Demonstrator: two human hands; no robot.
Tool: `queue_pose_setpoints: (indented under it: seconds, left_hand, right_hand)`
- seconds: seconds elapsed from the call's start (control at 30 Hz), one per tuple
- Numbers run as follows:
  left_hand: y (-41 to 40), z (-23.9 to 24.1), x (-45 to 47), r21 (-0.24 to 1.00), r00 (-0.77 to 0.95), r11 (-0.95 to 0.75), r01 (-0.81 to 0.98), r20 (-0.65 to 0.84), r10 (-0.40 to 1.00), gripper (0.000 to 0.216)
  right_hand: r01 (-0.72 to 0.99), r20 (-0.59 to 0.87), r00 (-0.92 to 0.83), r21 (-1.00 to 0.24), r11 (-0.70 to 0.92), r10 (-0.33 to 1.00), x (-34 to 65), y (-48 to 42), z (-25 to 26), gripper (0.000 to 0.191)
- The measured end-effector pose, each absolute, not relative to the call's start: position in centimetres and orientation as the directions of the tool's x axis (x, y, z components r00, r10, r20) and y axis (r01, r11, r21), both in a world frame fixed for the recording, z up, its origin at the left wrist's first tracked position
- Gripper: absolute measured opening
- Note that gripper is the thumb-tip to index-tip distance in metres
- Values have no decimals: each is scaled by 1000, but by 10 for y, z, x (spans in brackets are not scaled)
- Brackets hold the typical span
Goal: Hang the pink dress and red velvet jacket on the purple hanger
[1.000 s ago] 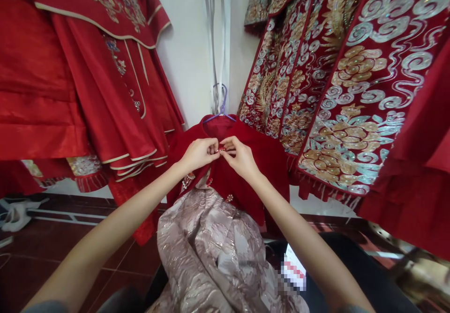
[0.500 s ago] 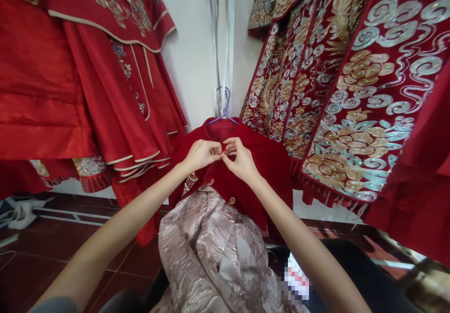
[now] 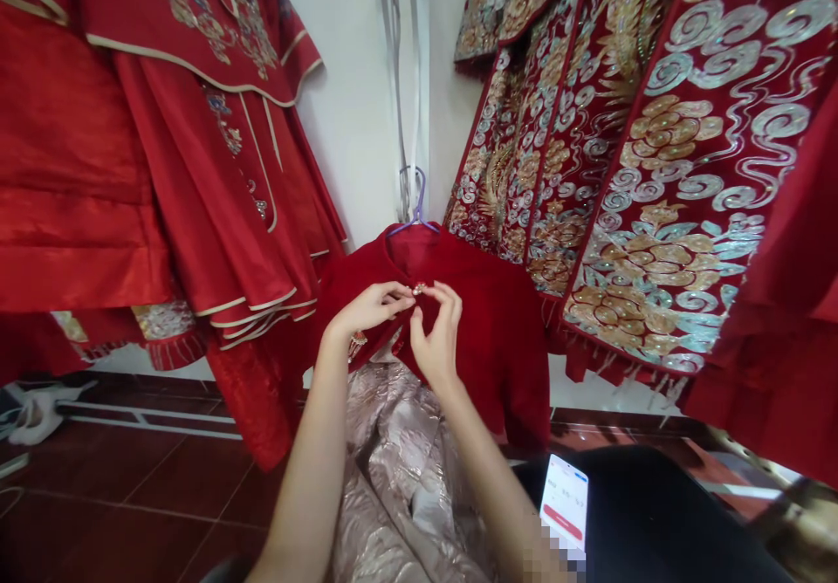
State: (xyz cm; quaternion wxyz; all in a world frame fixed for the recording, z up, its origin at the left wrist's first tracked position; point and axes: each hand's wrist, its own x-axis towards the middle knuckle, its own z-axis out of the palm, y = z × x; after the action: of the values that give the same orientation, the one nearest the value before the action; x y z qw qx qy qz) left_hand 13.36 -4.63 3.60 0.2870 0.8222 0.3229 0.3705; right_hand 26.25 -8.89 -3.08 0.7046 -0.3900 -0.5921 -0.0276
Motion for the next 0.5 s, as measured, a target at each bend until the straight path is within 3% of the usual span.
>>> queue_pose_setpoints:
  seconds: [0.1, 0.2, 0.27, 0.37, 0.5]
  left_hand:
    - [-58, 13, 129, 895, 404, -433, 105, 360, 841, 37]
    - [-74, -10, 123, 944, 389, -319, -87, 327, 861, 44]
    - [-83, -20, 119, 943, 445, -289, -163, 332, 831, 45]
    - [-90, -26, 116, 946, 503, -267, -181, 323, 802, 43]
    - [-88, -32, 124, 945, 442, -295, -144, 328, 835, 44]
  right_hand:
    - [457, 789, 358, -614, 643, 499, 242, -103, -63, 31]
    - [468, 737, 324, -670, 576, 593, 231, -102, -84, 47]
    - [429, 700, 312, -707, 562, 642, 229, -98, -89, 46]
    - [318, 627, 337, -778, 542, 702, 232, -101, -82, 29]
    - [239, 614, 479, -779, 580, 627, 236, -123, -57, 17]
